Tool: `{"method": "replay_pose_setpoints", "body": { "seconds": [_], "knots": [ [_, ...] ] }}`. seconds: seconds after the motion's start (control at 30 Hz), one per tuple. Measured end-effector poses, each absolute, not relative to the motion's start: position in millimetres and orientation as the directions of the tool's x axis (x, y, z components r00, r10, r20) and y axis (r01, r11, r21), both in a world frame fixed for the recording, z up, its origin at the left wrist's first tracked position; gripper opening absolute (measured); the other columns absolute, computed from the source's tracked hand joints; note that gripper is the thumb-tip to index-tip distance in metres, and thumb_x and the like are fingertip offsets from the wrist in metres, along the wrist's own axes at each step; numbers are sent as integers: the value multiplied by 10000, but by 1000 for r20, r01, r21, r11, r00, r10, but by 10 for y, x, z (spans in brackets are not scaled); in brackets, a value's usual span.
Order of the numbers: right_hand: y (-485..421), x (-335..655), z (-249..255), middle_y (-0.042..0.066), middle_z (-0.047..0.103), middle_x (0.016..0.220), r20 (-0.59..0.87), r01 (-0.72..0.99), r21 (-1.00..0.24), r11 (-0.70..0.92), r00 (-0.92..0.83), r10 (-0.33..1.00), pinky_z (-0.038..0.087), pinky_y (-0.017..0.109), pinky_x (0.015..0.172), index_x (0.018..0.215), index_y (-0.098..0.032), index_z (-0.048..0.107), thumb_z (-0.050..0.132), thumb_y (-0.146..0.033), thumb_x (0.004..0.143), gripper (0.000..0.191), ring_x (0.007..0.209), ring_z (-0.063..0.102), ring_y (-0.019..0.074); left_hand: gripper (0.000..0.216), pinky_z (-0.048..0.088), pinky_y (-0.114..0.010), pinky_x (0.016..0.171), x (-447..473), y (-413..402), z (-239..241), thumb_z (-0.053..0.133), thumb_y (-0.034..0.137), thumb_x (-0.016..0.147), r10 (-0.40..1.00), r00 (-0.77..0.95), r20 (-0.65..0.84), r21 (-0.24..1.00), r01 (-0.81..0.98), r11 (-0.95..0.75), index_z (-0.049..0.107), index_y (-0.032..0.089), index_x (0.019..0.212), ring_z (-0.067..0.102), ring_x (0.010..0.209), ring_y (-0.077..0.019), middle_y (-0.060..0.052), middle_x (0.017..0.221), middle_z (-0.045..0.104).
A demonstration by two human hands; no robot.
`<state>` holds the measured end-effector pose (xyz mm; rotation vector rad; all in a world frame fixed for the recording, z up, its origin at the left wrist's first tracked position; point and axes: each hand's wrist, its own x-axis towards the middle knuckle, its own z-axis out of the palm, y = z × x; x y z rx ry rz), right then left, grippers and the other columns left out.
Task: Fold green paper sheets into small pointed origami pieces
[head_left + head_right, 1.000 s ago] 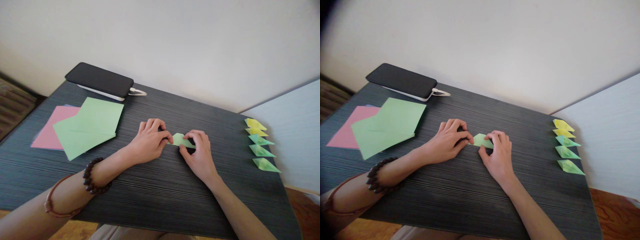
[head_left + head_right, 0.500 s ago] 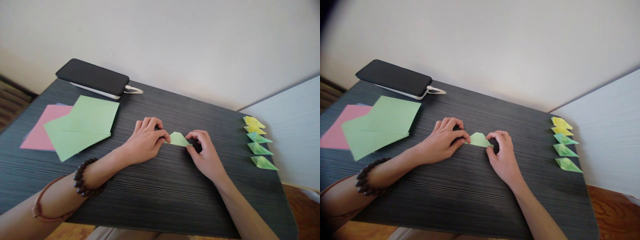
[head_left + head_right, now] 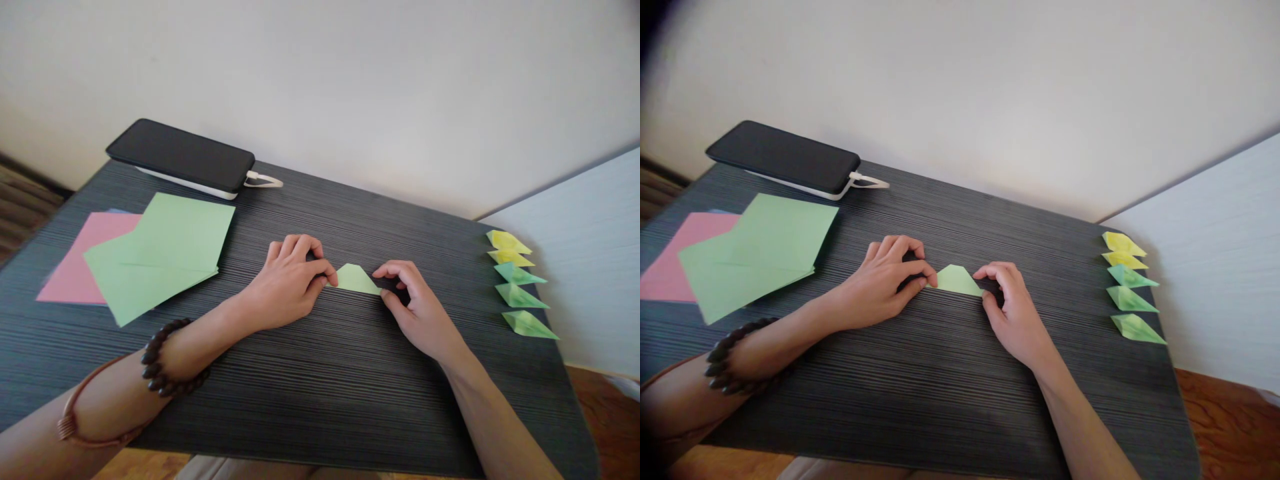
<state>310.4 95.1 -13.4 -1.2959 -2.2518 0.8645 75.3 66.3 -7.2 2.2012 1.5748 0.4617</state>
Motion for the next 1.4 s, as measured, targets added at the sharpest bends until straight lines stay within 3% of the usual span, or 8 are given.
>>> {"method": "replay_pose_setpoints", "body": {
  "seconds": [0.2,0.3,0.43,0.63,0.87,1.4],
  "knots": [
    [945,3083,-139,47,504,1092,38,620,-684,385,-497,867,383,388,935,1053,-240,521,450,-34,785,345,1072,470,194,177,317,-445,860,808,639,-72,507,230,825,959,271,78,475,836,-275,665,283,885,418,1066,-254,-44,1045,483],
    [941,3069,-148,49,500,1076,46,622,-660,421,-526,849,372,403,965,1021,-237,559,432,-30,791,335,1068,471,199,134,319,-442,861,887,620,-83,543,310,809,965,234,116,459,849,-261,651,243,851,415,1053,-260,-56,1026,488],
    [932,3056,-174,53,506,1051,76,643,-610,463,-535,841,382,422,952,992,-241,605,418,-43,806,330,1041,479,212,241,326,-444,850,1017,624,-109,540,427,820,971,188,150,412,881,-234,611,203,767,414,1026,-269,-71,995,493],
    [903,3041,-202,56,523,1043,107,660,-587,470,-512,852,405,432,927,976,-238,604,442,-62,810,291,1018,493,222,241,339,-444,838,1102,683,-113,565,392,786,967,198,161,349,905,-243,538,179,677,422,999,-271,-77,971,491],
    [866,2959,-186,69,536,1016,143,705,-540,459,-460,876,417,449,877,951,-234,594,556,-256,842,118,969,500,243,177,339,-449,839,1065,684,-99,550,343,780,965,222,140,353,899,-258,550,186,697,412,1007,-275,-78,991,496],
    [904,2972,-161,57,542,1002,86,703,-570,426,-464,881,413,444,880,937,-250,614,541,-240,848,115,966,506,235,93,333,-440,856,947,695,-104,543,265,745,965,236,111,415,872,-261,602,198,772,406,1015,-264,-67,1006,477]
  ]
}}
